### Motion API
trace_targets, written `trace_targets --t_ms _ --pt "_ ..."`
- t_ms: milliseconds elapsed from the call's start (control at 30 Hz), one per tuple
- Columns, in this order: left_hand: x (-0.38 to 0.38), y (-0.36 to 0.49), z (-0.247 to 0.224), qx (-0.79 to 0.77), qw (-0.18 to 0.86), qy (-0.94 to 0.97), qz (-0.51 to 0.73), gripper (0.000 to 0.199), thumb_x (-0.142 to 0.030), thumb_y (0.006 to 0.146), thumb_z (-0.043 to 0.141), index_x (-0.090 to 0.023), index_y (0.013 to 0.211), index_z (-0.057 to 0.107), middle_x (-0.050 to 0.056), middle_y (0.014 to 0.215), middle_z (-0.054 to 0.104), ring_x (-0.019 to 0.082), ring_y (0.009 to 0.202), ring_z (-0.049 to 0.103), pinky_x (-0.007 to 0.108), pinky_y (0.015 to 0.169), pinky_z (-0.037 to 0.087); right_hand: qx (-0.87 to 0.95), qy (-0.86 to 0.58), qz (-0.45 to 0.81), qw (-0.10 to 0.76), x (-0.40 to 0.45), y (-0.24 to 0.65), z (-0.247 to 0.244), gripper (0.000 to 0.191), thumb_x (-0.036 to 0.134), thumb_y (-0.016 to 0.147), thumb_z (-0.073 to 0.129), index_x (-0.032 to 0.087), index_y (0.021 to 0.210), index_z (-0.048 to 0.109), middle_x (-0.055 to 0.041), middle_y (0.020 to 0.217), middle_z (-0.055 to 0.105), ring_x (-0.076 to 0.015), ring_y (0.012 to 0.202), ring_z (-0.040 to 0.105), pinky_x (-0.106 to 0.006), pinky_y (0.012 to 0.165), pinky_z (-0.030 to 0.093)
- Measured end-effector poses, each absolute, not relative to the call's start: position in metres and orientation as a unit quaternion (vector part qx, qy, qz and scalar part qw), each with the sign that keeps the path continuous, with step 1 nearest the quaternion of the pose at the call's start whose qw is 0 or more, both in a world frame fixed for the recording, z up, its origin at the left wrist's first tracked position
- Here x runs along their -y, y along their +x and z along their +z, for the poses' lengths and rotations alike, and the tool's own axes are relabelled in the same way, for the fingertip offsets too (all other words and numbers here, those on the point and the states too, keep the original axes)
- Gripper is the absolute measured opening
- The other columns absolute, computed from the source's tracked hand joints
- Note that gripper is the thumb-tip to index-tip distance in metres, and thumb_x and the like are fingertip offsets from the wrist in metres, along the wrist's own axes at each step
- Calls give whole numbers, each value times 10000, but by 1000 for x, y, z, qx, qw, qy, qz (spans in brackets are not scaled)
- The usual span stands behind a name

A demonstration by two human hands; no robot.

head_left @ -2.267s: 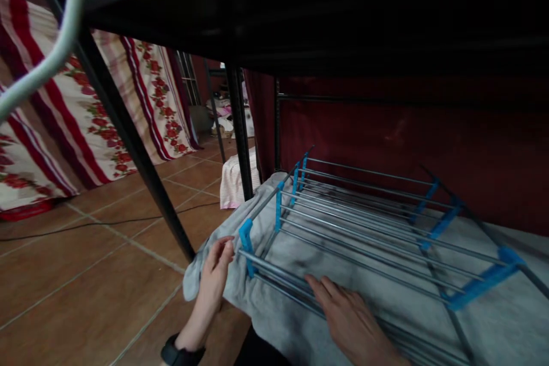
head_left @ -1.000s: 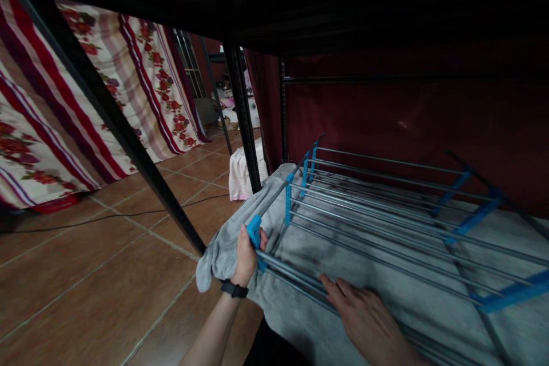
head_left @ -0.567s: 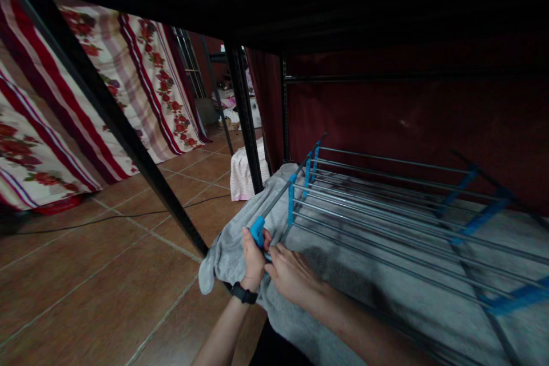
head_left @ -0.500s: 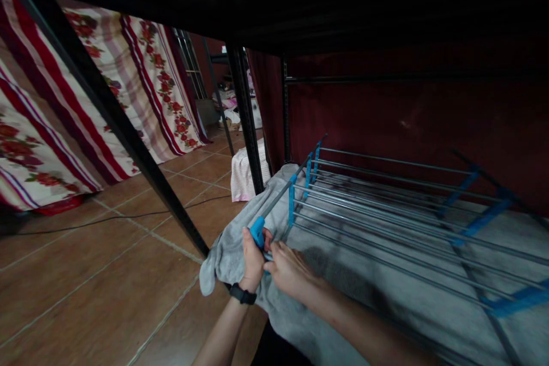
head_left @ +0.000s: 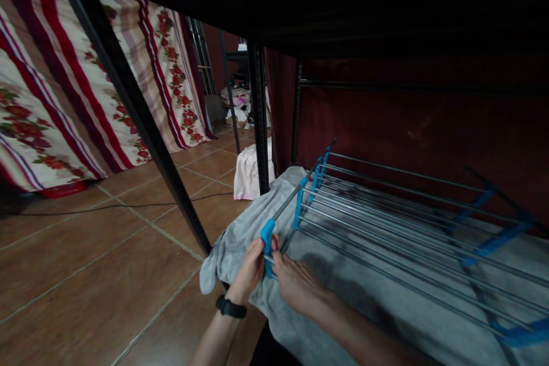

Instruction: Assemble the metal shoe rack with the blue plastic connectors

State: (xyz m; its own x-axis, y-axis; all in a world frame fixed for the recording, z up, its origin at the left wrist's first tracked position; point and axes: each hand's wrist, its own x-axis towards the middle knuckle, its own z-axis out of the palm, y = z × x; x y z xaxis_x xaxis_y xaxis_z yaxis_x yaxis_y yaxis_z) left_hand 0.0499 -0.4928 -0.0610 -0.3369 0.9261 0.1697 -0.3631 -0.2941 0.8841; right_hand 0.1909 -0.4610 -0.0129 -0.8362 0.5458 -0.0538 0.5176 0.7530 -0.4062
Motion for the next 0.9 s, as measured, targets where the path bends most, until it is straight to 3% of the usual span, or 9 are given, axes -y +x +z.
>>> trace_targets --t_ms 100,200,467,633,767,900 --pt "501 30 -61 -390 494 436 643 321 -491 767 728 -202 908 709 78 971 673 277 1034 592 339 847 472 934 -296 198 32 462 191 -17 420 143 967 318 142 1361 462 -137 1232 652 -260 1006 670 -360 811 501" --pt "502 13 -64 -374 557 476 569 336 -378 756 775 -239 1045 678 46 984 673 260 1035 607 334 863 466 934 -295 200 36 462 191 -17 440 144 964 324 148 1388 443 -137 1235 655 -245 985 677 -334 787 504" --pt "489 -6 -72 -353 598 503 514 465 -404 671 854 -200 1048 672 23 903 682 224 941 629 319 849 450 930 -266 251 41 457 195 -16 458 160 954 332 188 1399 436 -101 1233 673 -243 1091 650 -331 847 482" --pt "487 -2 -76 -374 564 500 541 333 -387 697 833 -218 940 680 -7 887 654 163 827 600 269 792 453 921 -271 277 46 451 197 -15 452 191 947 355 219 1382 476 -85 1210 685 -237 1075 657 -314 840 481" --pt "489 5 -71 -410 515 507 556 189 -330 724 798 -258 865 695 -30 956 662 162 888 595 237 806 445 922 -268 274 51 444 197 -18 458 206 951 350 246 1391 469 -63 1239 671 -233 1097 643 -301 852 472" --pt "496 10 -63 -443 518 494 539 232 -324 750 760 -293 975 714 -12 1029 712 221 1026 634 277 879 460 923 -267 273 48 443 196 -20 478 223 958 354 244 1428 432 -71 1270 654 -240 1106 637 -312 848 473"
